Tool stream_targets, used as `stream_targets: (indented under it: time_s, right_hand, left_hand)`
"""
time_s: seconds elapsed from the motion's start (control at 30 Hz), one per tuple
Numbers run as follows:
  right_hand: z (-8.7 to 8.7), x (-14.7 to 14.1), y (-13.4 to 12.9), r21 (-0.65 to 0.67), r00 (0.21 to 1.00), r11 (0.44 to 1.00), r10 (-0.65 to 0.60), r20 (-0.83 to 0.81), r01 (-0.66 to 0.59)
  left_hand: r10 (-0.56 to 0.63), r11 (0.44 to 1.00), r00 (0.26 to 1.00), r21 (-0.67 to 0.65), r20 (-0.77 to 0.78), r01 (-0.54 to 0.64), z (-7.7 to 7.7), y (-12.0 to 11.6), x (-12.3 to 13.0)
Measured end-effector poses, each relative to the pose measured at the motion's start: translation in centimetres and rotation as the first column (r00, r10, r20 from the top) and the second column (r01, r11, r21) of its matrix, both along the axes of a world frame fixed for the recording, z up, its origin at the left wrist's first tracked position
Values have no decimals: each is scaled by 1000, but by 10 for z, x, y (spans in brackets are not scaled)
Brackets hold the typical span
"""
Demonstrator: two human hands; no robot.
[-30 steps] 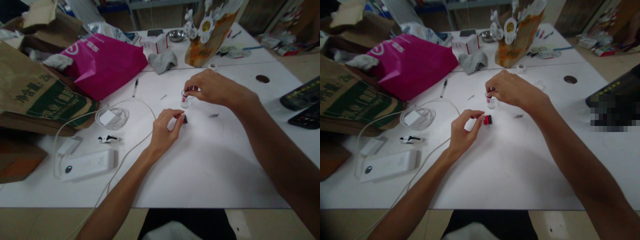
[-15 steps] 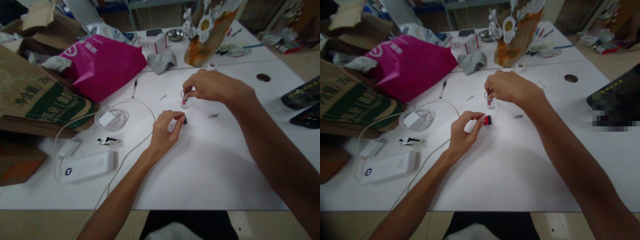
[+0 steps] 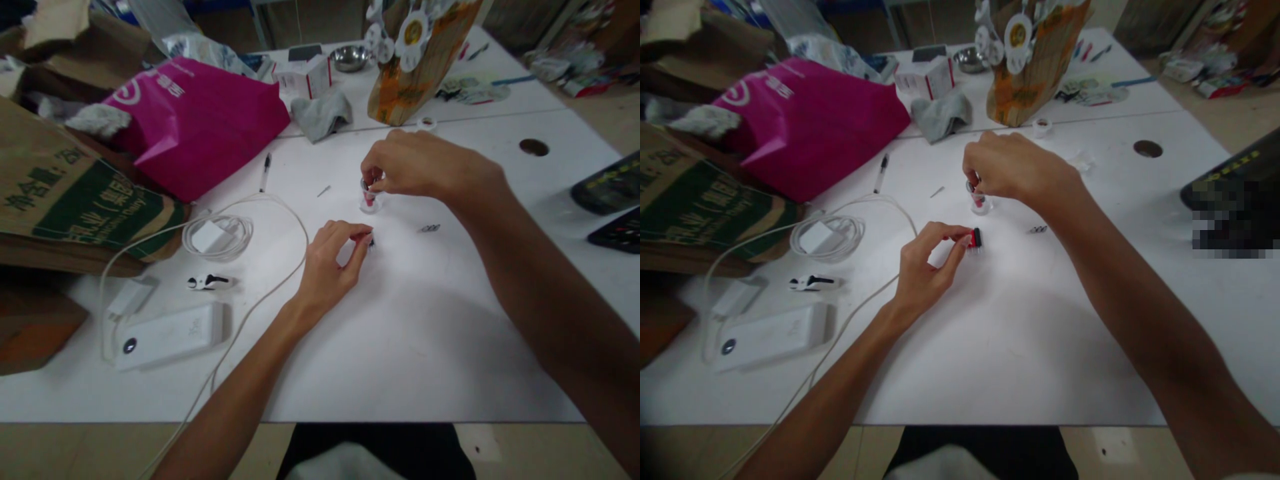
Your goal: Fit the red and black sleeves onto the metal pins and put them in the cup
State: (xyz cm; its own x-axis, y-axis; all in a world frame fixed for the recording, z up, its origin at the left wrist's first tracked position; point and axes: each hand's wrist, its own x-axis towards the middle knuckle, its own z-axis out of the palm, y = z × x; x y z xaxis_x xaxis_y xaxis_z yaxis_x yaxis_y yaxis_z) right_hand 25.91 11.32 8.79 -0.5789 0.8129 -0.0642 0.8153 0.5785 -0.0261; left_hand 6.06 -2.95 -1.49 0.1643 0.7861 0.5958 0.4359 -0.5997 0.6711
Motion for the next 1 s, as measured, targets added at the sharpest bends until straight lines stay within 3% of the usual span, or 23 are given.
stream_targets:
  time_s: [0.2,0.53,0.8,1.0]
  right_hand:
    - [-2,0,1,3,1000,1000,3,-7,-3]
    - [13,-1,-6,-26,999,1000,-6,-36,5]
    - [1,6,2,29,988,998,65,-137,-61]
    - [1,8,11,-32,984,997,62,-168,-68]
  left_hand:
    - [-7,1000,1000,18,-13,7,-1,1,0]
    - [-13,999,1000,43,-27,15,-1,1,-1]
    - [-19,998,999,63,-44,22,-1,2,-1]
    - [-30,997,999,74,-44,33,-3,3,-1]
